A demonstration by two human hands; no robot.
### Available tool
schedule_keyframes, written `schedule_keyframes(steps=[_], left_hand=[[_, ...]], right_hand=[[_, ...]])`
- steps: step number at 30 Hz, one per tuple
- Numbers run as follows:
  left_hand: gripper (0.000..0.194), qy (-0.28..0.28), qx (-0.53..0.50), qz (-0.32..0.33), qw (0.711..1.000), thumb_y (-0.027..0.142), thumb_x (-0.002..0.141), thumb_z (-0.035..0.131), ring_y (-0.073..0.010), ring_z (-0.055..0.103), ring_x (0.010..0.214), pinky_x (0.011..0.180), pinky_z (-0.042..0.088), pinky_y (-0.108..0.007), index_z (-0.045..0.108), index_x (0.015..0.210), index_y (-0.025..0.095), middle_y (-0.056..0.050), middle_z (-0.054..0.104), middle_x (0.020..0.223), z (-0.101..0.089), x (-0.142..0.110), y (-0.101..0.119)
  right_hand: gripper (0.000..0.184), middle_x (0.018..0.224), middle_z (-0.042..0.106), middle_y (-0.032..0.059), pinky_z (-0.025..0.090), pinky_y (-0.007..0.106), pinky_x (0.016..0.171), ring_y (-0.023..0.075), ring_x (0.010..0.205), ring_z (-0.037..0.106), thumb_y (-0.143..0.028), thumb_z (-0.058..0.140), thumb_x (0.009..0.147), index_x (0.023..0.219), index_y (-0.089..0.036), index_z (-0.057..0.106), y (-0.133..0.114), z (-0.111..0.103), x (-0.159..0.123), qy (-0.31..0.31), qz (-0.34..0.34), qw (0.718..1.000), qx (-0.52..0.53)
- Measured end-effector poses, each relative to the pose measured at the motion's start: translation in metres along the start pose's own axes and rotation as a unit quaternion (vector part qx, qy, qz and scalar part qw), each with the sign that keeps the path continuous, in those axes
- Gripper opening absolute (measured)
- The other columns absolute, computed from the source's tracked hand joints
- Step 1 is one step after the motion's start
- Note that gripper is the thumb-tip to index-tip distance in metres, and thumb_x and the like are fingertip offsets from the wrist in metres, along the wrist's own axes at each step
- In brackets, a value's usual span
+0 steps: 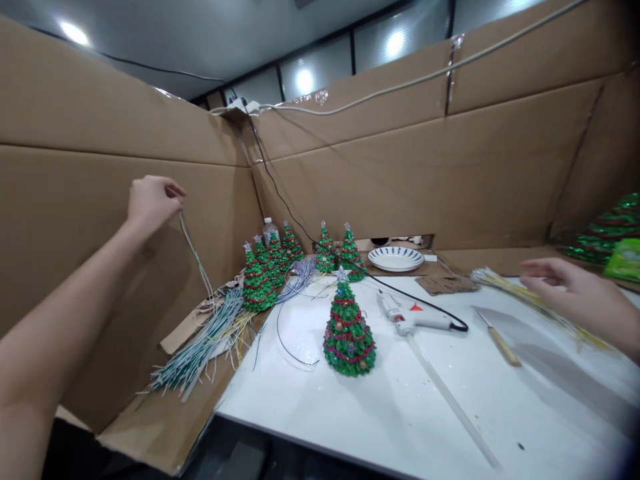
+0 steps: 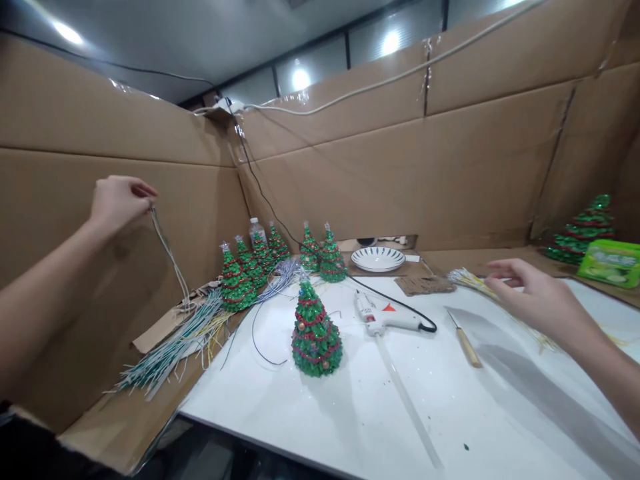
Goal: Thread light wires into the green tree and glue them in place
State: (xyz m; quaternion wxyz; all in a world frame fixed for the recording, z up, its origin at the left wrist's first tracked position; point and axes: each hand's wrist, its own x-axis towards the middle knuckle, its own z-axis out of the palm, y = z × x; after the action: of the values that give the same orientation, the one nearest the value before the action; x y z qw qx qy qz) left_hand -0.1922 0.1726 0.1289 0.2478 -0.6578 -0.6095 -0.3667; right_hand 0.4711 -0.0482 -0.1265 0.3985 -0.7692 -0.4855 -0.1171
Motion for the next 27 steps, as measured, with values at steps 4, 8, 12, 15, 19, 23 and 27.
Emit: schedule_keyframes(steps=[4, 8, 12, 15, 19, 23, 27], left_hand=[[0.036, 0.100, -0.042, 0.049, 0.993, 0.026, 0.083, 0.053, -0.0127, 0.064, 0.090, 0.089, 0.050, -0.032, 0.068, 0.111, 0.010, -0.001, 0.068, 0.093, -0.029, 0.005, 0.015], [0.038, 0.135, -0.115, 0.135, 0.975, 0.025, 0.080, 0.056, -0.0120, 0.067, 0.083, 0.080, 0.052, -0.031, 0.067, 0.108, 0.001, 0.001, 0.061, 0.083, -0.055, 0.006, 0.042], [0.044, 0.119, -0.213, 0.216, 0.945, 0.036, 0.084, 0.057, -0.0164, 0.071, 0.081, 0.074, 0.053, -0.032, 0.067, 0.104, -0.001, 0.001, 0.060, 0.078, -0.077, -0.003, 0.082], [0.051, 0.111, -0.257, 0.250, 0.927, 0.043, 0.085, 0.054, -0.0198, 0.071, 0.087, 0.075, 0.051, -0.033, 0.066, 0.099, -0.005, 0.001, 0.062, 0.081, -0.084, -0.009, 0.115], [0.048, 0.071, -0.298, 0.199, 0.931, 0.050, 0.084, 0.055, -0.0129, 0.072, 0.087, 0.073, 0.055, -0.025, 0.064, 0.102, 0.006, 0.006, 0.069, 0.089, -0.080, -0.012, 0.154], [0.048, 0.065, -0.287, 0.212, 0.932, 0.054, 0.085, 0.047, -0.0078, 0.071, 0.088, 0.069, 0.050, -0.016, 0.060, 0.101, 0.011, 0.010, 0.069, 0.094, -0.073, -0.015, 0.181], [0.051, 0.060, -0.277, 0.244, 0.927, 0.056, 0.086, 0.033, -0.0064, 0.070, 0.091, 0.067, 0.045, -0.014, 0.055, 0.102, 0.014, 0.017, 0.068, 0.097, -0.071, -0.024, 0.198]], right_hand=[[0.045, 0.102, 0.071, 0.0080, 0.052, 0.044, 0.080, 0.0310, 0.092, 0.068, -0.058, 0.052, 0.071, 0.103, -0.027, 0.059, -0.004, 0.004, 0.002, -0.023, 0.025, 0.999, 0.039], [0.041, 0.099, 0.071, 0.0055, 0.051, 0.045, 0.083, 0.0308, 0.094, 0.068, -0.056, 0.053, 0.073, 0.104, -0.030, 0.058, -0.031, 0.001, 0.001, -0.024, -0.010, 0.998, 0.058], [0.036, 0.100, 0.071, 0.0049, 0.051, 0.043, 0.081, 0.0286, 0.090, 0.067, -0.053, 0.055, 0.077, 0.104, -0.029, 0.060, -0.089, -0.018, 0.002, -0.061, -0.070, 0.994, 0.061], [0.035, 0.106, 0.069, 0.0047, 0.052, 0.039, 0.077, 0.0255, 0.092, 0.066, -0.050, 0.056, 0.081, 0.107, -0.027, 0.061, -0.146, -0.030, 0.006, -0.110, -0.113, 0.981, 0.117], [0.037, 0.104, 0.068, 0.0042, 0.054, 0.037, 0.069, 0.0228, 0.088, 0.065, -0.054, 0.057, 0.083, 0.109, -0.029, 0.061, -0.216, -0.028, 0.011, -0.186, -0.197, 0.940, 0.209], [0.043, 0.110, 0.068, 0.0065, 0.053, 0.037, 0.058, 0.0244, 0.086, 0.065, -0.055, 0.060, 0.082, 0.117, -0.030, 0.061, -0.271, -0.009, 0.014, -0.249, -0.238, 0.896, 0.279], [0.065, 0.114, 0.067, 0.0099, 0.054, 0.040, 0.059, 0.0259, 0.088, 0.065, -0.059, 0.064, 0.079, 0.133, -0.025, 0.053, -0.315, 0.016, 0.017, -0.291, -0.246, 0.866, 0.323]])
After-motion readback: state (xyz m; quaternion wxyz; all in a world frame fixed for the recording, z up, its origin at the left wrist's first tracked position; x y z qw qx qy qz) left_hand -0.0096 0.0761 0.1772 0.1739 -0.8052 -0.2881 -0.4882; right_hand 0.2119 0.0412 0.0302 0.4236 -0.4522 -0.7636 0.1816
